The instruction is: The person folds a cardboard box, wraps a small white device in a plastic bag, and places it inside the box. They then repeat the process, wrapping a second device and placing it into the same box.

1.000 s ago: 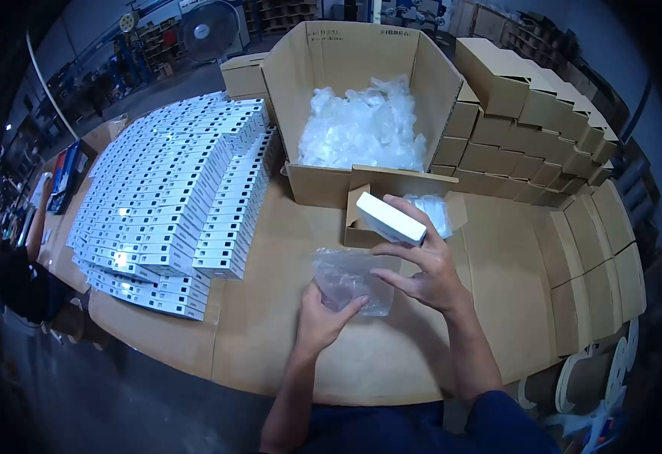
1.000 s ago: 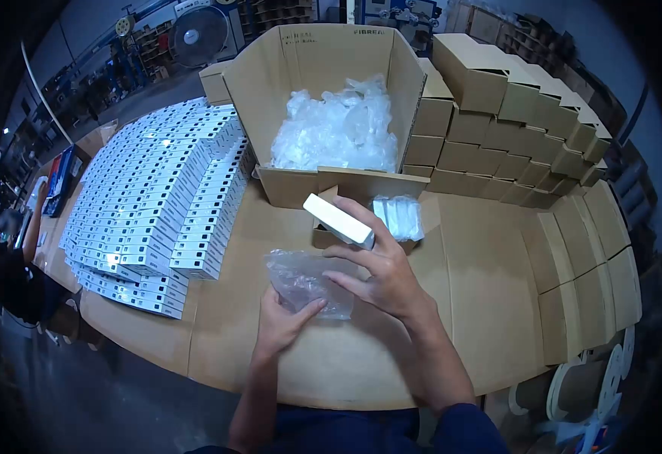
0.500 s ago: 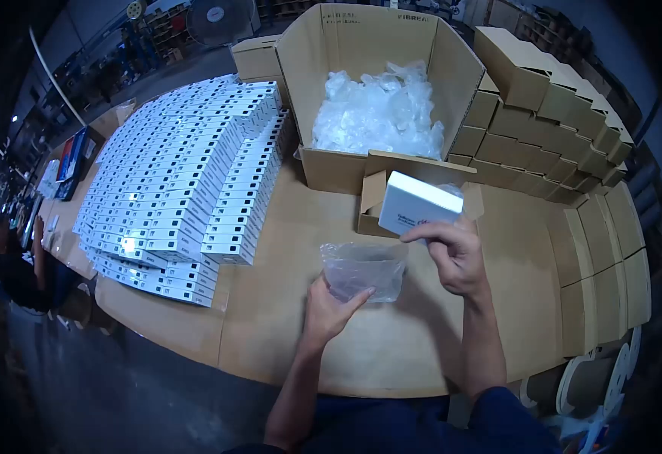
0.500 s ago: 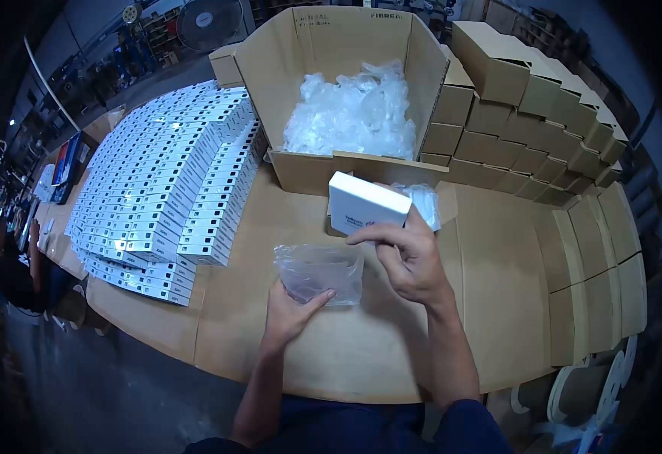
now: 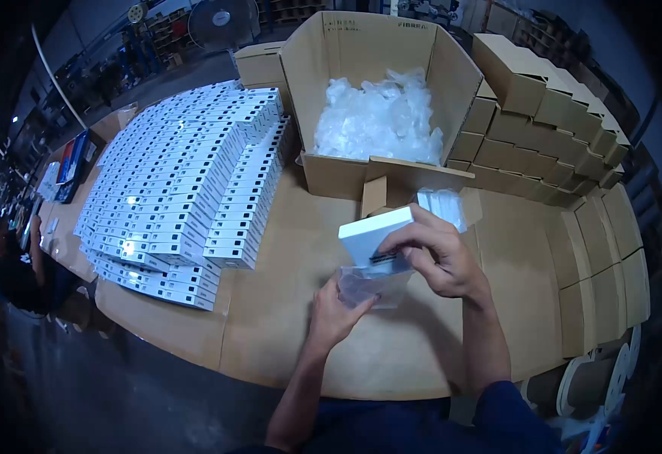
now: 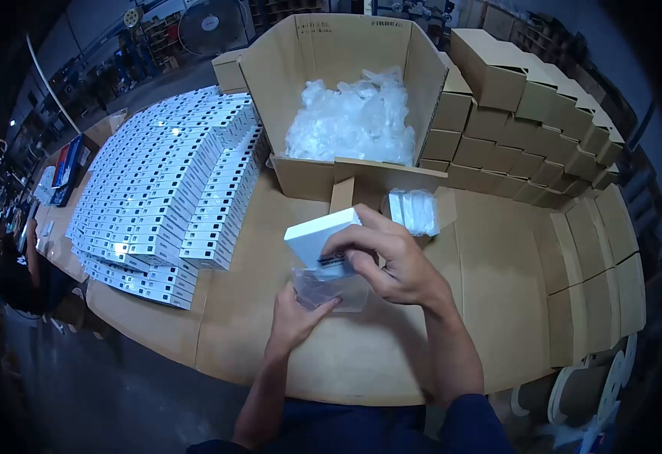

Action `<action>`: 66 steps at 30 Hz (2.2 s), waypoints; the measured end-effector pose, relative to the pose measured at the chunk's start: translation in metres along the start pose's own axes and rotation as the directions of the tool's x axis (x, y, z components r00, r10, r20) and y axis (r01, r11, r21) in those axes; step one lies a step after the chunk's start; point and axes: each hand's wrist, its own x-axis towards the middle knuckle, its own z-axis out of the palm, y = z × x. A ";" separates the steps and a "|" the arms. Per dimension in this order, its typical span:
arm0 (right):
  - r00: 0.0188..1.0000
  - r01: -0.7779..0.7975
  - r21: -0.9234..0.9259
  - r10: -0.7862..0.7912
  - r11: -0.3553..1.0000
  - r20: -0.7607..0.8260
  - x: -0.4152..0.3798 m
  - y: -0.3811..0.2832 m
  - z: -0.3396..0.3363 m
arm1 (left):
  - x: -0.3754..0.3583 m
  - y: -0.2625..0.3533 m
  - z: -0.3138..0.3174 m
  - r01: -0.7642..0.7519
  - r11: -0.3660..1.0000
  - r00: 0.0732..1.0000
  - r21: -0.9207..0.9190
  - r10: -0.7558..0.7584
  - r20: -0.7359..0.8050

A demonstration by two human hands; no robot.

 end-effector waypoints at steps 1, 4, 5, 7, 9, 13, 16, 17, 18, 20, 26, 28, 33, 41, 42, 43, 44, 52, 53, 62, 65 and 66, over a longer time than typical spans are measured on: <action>0.999 -0.022 -0.022 0.023 1.000 0.046 0.001 0.000 0.000 | 0.001 -0.002 0.001 -0.014 1.000 1.000 0.003 0.014 0.020; 1.000 0.014 0.080 -0.016 0.997 0.019 0.001 0.006 0.010 | 0.003 -0.007 0.001 -0.005 1.000 1.000 -0.025 0.006 0.025; 0.998 0.003 0.082 -0.008 0.997 0.056 -0.001 0.013 0.010 | 0.004 -0.009 0.001 0.013 0.997 0.999 -0.076 -0.009 0.051; 0.998 -0.035 0.123 0.029 0.992 0.048 -0.005 0.020 0.013 | 0.003 -0.008 0.001 0.024 0.980 0.998 -0.198 -0.011 0.067; 0.994 -0.083 0.124 0.073 0.989 0.086 -0.006 0.020 0.011 | 0.002 -0.006 -0.002 0.036 0.957 0.995 -0.287 -0.008 0.097; 0.978 -0.200 0.180 0.184 0.963 0.101 -0.013 0.026 0.013 | -0.001 -0.005 -0.001 0.037 0.912 0.989 -0.409 0.025 0.147; 0.963 -0.262 0.237 0.240 0.935 0.120 -0.016 0.030 0.014 | -0.002 -0.023 0.004 0.117 0.752 0.990 -0.649 -0.032 0.141; 0.959 -0.279 0.259 0.252 0.925 0.132 -0.019 0.034 0.015 | -0.001 -0.032 0.006 0.153 0.656 0.987 -0.739 -0.067 0.145; 0.953 -0.296 0.281 0.265 0.913 0.145 -0.022 0.038 0.017 | -0.001 -0.029 0.007 0.155 0.644 0.988 -0.749 -0.086 0.131; 0.945 -0.319 0.399 0.319 0.860 0.069 -0.030 0.042 0.024 | -0.001 -0.021 0.008 0.160 0.618 0.987 -0.769 -0.125 0.105; 0.807 -0.255 0.783 0.571 0.568 -0.151 -0.073 0.064 0.058 | 0.000 -0.027 0.008 0.127 0.591 0.991 -0.797 -0.102 0.083; 0.758 -0.324 0.807 0.646 0.495 -0.092 -0.086 0.067 0.068 | 0.003 -0.031 0.008 0.092 0.644 0.996 -0.760 -0.075 0.056; 0.696 -0.264 0.814 0.687 0.518 -0.211 -0.083 0.064 0.076 | 0.007 -0.042 0.007 0.064 0.740 0.997 -0.669 -0.072 0.016; 0.786 -0.097 0.868 0.572 0.488 -0.234 -0.074 0.062 0.068 | 0.011 -0.030 0.001 -0.208 0.859 0.978 -0.467 0.176 -0.110; 0.781 -0.094 0.876 0.581 0.473 -0.230 -0.075 0.063 0.070 | 0.008 -0.033 0.002 -0.190 0.838 0.981 -0.512 0.142 -0.131; 0.779 -0.089 0.883 0.584 0.460 -0.226 -0.075 0.068 0.071 | 0.009 -0.037 0.003 -0.179 0.812 0.982 -0.556 0.111 -0.154; 0.777 -0.086 0.891 0.590 0.446 -0.221 -0.076 0.072 0.073 | 0.010 -0.040 0.005 -0.168 0.783 0.982 -0.598 0.078 -0.174; 0.805 -0.157 0.749 0.523 0.643 -0.281 -0.079 0.062 0.070 | 0.018 -0.016 0.009 -0.305 0.645 0.951 -0.701 0.173 -0.256; 0.817 -0.136 0.754 0.503 0.643 -0.281 -0.082 0.064 0.071 | 0.017 -0.015 0.010 -0.329 0.633 0.944 -0.701 0.200 -0.262; 0.815 -0.109 0.811 0.519 0.574 -0.259 -0.074 0.058 0.086 | 0.026 -0.011 0.026 -0.273 0.657 0.942 -0.703 0.033 -0.335; 0.791 -0.291 0.704 0.577 0.647 -0.203 -0.083 0.069 0.088 | 0.029 -0.007 0.020 -0.193 0.630 0.970 -0.752 0.008 -0.242; 0.782 -0.333 0.688 0.597 0.645 -0.181 -0.084 0.068 0.089 | 0.029 -0.001 0.018 -0.155 0.618 0.978 -0.771 -0.017 -0.210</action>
